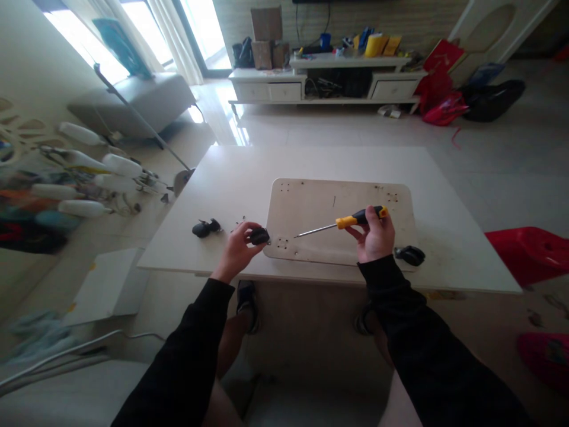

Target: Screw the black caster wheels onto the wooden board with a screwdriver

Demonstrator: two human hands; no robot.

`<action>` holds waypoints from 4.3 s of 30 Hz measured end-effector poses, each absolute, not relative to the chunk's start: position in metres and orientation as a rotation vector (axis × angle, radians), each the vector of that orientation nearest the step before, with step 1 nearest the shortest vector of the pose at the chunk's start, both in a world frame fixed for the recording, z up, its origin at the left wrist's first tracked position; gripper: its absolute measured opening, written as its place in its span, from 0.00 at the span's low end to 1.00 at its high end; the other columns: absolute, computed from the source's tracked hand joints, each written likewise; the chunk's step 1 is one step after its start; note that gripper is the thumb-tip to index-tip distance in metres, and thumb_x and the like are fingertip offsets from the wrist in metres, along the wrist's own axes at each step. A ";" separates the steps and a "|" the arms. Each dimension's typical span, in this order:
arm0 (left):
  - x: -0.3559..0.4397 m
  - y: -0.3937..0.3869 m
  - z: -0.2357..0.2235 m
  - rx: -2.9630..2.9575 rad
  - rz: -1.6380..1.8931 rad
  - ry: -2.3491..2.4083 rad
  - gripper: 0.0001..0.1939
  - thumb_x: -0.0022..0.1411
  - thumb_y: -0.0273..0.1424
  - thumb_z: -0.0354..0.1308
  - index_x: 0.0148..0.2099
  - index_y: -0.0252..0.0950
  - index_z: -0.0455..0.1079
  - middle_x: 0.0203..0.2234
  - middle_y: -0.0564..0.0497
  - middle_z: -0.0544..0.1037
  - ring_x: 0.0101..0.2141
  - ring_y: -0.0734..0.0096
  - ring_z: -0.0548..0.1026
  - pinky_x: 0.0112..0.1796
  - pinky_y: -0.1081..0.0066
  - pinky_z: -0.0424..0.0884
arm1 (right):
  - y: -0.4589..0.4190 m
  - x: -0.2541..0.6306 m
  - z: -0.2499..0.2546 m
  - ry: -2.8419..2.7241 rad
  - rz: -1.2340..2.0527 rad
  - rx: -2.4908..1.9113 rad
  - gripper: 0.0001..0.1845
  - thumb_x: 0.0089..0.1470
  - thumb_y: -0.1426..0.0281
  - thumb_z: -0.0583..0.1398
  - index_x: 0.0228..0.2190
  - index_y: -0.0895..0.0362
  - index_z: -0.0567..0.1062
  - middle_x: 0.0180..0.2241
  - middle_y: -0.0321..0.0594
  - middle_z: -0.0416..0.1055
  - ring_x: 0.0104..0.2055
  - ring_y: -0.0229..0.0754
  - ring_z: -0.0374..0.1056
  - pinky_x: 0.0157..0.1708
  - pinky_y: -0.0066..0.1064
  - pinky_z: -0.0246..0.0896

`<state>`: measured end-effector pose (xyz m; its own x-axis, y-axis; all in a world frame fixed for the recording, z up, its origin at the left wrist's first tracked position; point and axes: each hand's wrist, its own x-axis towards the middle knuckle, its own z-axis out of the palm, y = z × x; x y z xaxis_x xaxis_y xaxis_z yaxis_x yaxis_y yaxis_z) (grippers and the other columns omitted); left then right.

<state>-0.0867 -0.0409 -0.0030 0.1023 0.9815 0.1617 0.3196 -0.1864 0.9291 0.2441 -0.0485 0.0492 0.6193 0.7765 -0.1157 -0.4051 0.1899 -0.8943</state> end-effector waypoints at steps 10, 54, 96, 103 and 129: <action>-0.061 -0.041 -0.017 1.873 0.967 1.240 0.17 0.59 0.26 0.69 0.50 0.39 0.72 0.46 0.49 0.74 0.42 0.66 0.83 0.46 0.64 0.81 | -0.051 0.231 0.043 -0.464 0.887 -1.106 0.34 0.37 0.48 0.78 0.34 0.52 0.68 0.34 0.26 0.69 0.34 0.34 0.76 0.28 0.31 0.84; -0.044 -0.047 -0.018 2.203 0.817 1.382 0.20 0.57 0.18 0.66 0.50 0.41 0.75 0.43 0.49 0.78 0.43 0.61 0.79 0.47 0.63 0.77 | -0.071 0.209 0.048 -1.051 0.777 -1.088 0.21 0.50 0.58 0.76 0.43 0.48 0.79 0.42 0.33 0.75 0.39 0.34 0.71 0.28 0.21 0.73; -0.042 -0.048 -0.016 2.174 0.782 1.396 0.19 0.59 0.20 0.64 0.51 0.41 0.76 0.45 0.49 0.78 0.44 0.59 0.79 0.47 0.62 0.76 | -0.069 0.196 0.045 -1.273 0.934 -0.956 0.28 0.50 0.58 0.76 0.53 0.43 0.81 0.51 0.35 0.82 0.50 0.42 0.78 0.44 0.36 0.86; -0.041 -0.048 -0.016 2.174 0.785 1.408 0.19 0.58 0.19 0.64 0.50 0.41 0.76 0.43 0.49 0.78 0.44 0.59 0.79 0.48 0.62 0.76 | -0.060 0.187 0.065 -1.400 0.987 -0.927 0.30 0.54 0.61 0.74 0.57 0.40 0.80 0.57 0.32 0.83 0.55 0.44 0.81 0.53 0.41 0.85; -0.026 -0.044 0.032 2.011 1.133 1.177 0.21 0.58 0.27 0.68 0.54 0.36 0.77 0.48 0.45 0.84 0.48 0.58 0.81 0.51 0.59 0.78 | -0.051 0.156 0.068 -1.958 0.451 -0.657 0.27 0.73 0.71 0.52 0.69 0.47 0.68 0.48 0.40 0.74 0.49 0.39 0.72 0.53 0.36 0.76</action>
